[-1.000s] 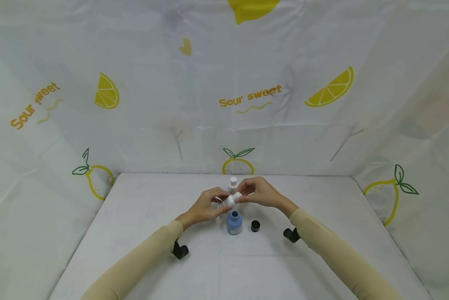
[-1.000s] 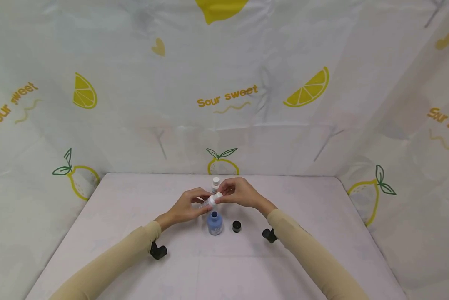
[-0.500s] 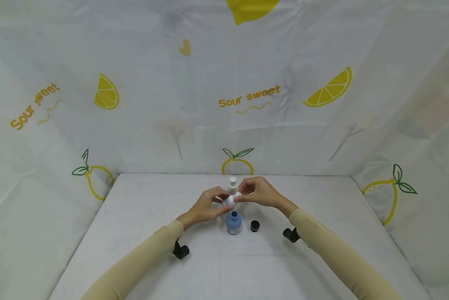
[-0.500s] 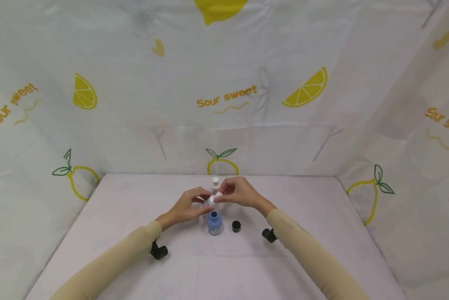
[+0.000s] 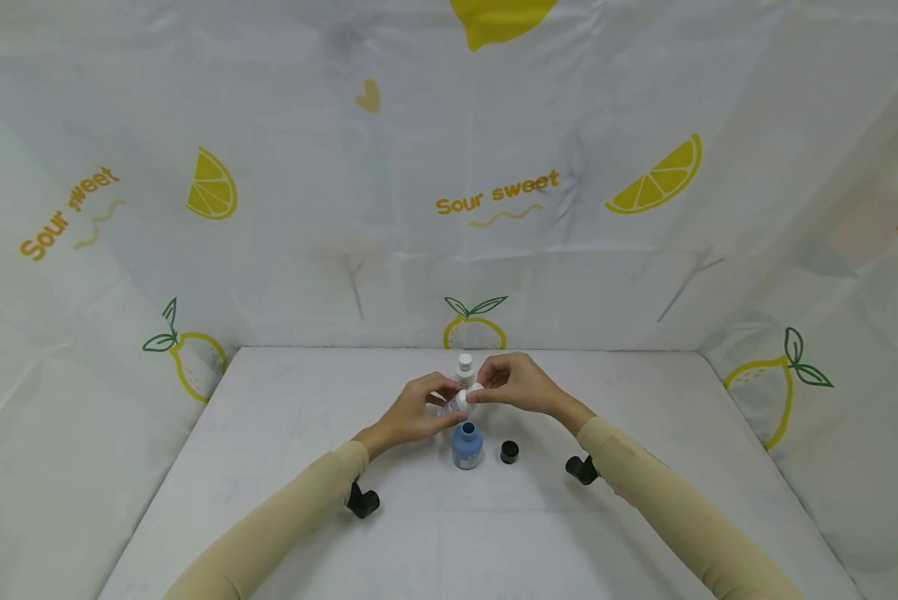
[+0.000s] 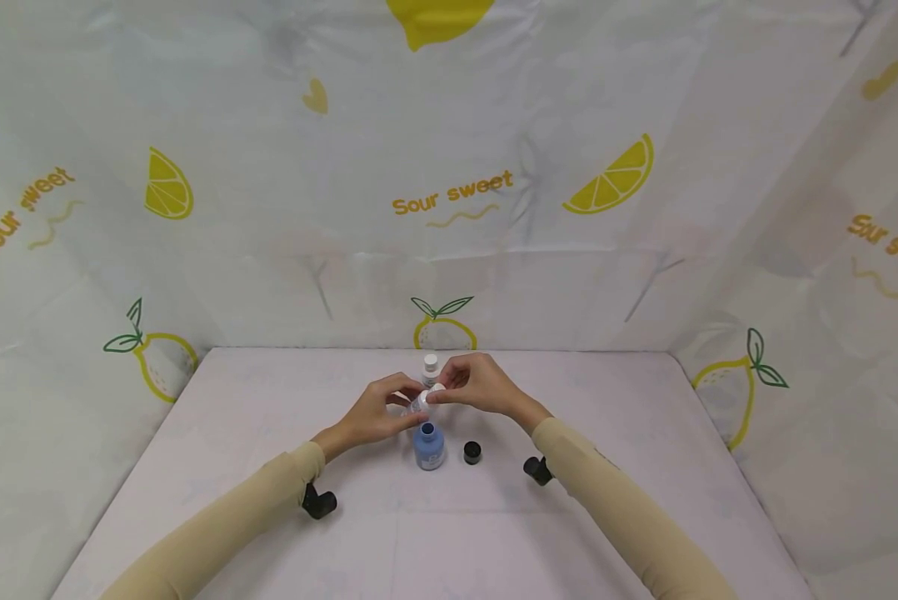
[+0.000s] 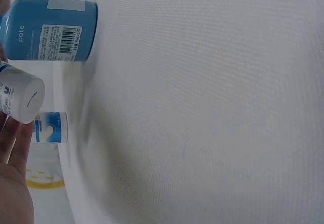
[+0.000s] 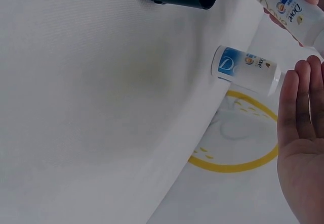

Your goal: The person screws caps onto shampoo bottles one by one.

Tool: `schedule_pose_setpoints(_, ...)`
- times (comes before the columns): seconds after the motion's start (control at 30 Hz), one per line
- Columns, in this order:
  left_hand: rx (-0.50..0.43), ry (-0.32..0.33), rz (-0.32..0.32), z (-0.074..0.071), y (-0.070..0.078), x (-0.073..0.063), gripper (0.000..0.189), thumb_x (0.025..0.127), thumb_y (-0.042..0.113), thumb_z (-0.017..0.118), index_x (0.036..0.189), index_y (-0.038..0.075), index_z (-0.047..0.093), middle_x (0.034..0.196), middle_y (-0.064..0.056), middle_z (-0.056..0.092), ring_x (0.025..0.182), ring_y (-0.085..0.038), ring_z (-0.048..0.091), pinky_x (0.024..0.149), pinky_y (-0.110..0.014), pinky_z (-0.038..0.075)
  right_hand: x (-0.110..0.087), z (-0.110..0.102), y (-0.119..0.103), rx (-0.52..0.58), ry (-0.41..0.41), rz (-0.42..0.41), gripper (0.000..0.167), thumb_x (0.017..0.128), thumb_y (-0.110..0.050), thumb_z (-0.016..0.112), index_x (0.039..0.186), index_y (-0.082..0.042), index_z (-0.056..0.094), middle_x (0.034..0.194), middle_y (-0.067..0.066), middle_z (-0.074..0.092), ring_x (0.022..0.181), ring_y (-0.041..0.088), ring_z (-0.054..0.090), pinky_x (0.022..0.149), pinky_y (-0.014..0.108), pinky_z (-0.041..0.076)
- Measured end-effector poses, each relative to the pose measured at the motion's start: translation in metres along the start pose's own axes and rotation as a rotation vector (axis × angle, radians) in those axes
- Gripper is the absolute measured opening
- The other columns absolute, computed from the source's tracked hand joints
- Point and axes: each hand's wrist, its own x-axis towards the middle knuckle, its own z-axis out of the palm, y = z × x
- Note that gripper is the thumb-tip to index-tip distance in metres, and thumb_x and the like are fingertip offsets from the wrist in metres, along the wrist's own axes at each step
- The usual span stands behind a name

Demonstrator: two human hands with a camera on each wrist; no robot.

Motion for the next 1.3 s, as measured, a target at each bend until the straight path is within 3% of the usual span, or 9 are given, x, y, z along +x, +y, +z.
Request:
schedule_pose_setpoints(0.13, -0.004, -0.005, -0.011, 0.0, 0.002, 0.0, 0.039, 0.09, 0.013, 0.09, 0.123, 0.003, 0.074, 0.113, -0.011, 0.075, 0.104, -0.023, 0.075, 0.089, -0.033, 0.069, 0.0, 0.0, 0.0, 0.003, -0.001, -0.001, 0.022, 0.086, -0.024, 0.094, 0.091, -0.014, 0.075, 0.089, 0.001, 0.074, 0.078, 0.009, 0.068, 0.077, 0.021, 0.062)
schedule_pose_setpoints(0.5, -0.035, -0.028, -0.03, 0.004, -0.005, 0.001, 0.037, 0.094, 0.014, 0.086, 0.126, 0.002, 0.073, 0.12, -0.014, 0.076, 0.11, -0.029, 0.078, 0.093, -0.027, 0.067, -0.008, -0.004, -0.001, 0.024, -0.009, 0.006, 0.019, 0.089, -0.019, 0.091, 0.098, -0.012, 0.076, 0.098, 0.004, 0.077, 0.084, 0.009, 0.072, 0.084, 0.023, 0.065)
schedule_pose_setpoints(0.77, -0.063, -0.052, -0.083, 0.009, -0.012, 0.001, 0.038, 0.096, 0.015, 0.084, 0.128, 0.0, 0.07, 0.125, -0.016, 0.077, 0.115, -0.031, 0.078, 0.098, -0.026, 0.066, -0.016, -0.013, 0.001, 0.065, -0.017, 0.026, 0.023, 0.092, -0.018, 0.088, 0.105, -0.005, 0.076, 0.105, 0.009, 0.078, 0.092, 0.012, 0.075, 0.092, 0.027, 0.066)
schedule_pose_setpoints(0.93, -0.053, -0.061, -0.096, 0.01, -0.014, 0.001, 0.038, 0.096, 0.013, 0.084, 0.129, 0.0, 0.07, 0.127, -0.016, 0.077, 0.116, -0.031, 0.078, 0.099, -0.027, 0.066, -0.023, -0.018, 0.002, 0.074, -0.018, 0.028, 0.021, 0.093, -0.017, 0.087, 0.106, -0.006, 0.076, 0.106, 0.01, 0.078, 0.094, 0.015, 0.077, 0.095, 0.031, 0.066)
schedule_pose_setpoints(1.03, -0.053, -0.067, -0.097, 0.01, -0.016, 0.002, 0.04, 0.096, 0.013, 0.084, 0.131, -0.001, 0.069, 0.129, -0.016, 0.077, 0.117, -0.031, 0.078, 0.1, -0.027, 0.065, -0.029, -0.021, 0.005, 0.082, -0.018, 0.043, 0.02, 0.094, -0.017, 0.086, 0.107, -0.007, 0.076, 0.105, 0.009, 0.079, 0.095, 0.016, 0.076, 0.096, 0.026, 0.065)
schedule_pose_setpoints(1.3, -0.084, -0.076, -0.104, 0.013, -0.021, 0.002, 0.04, 0.097, 0.013, 0.083, 0.132, -0.001, 0.069, 0.13, -0.017, 0.076, 0.12, -0.034, 0.077, 0.101, -0.03, 0.065, -0.046, -0.026, 0.015, 0.078, -0.05, 0.065, 0.03, 0.094, -0.015, 0.085, 0.115, 0.004, 0.073, 0.111, 0.017, 0.078, 0.098, 0.013, 0.073, 0.095, 0.026, 0.065)
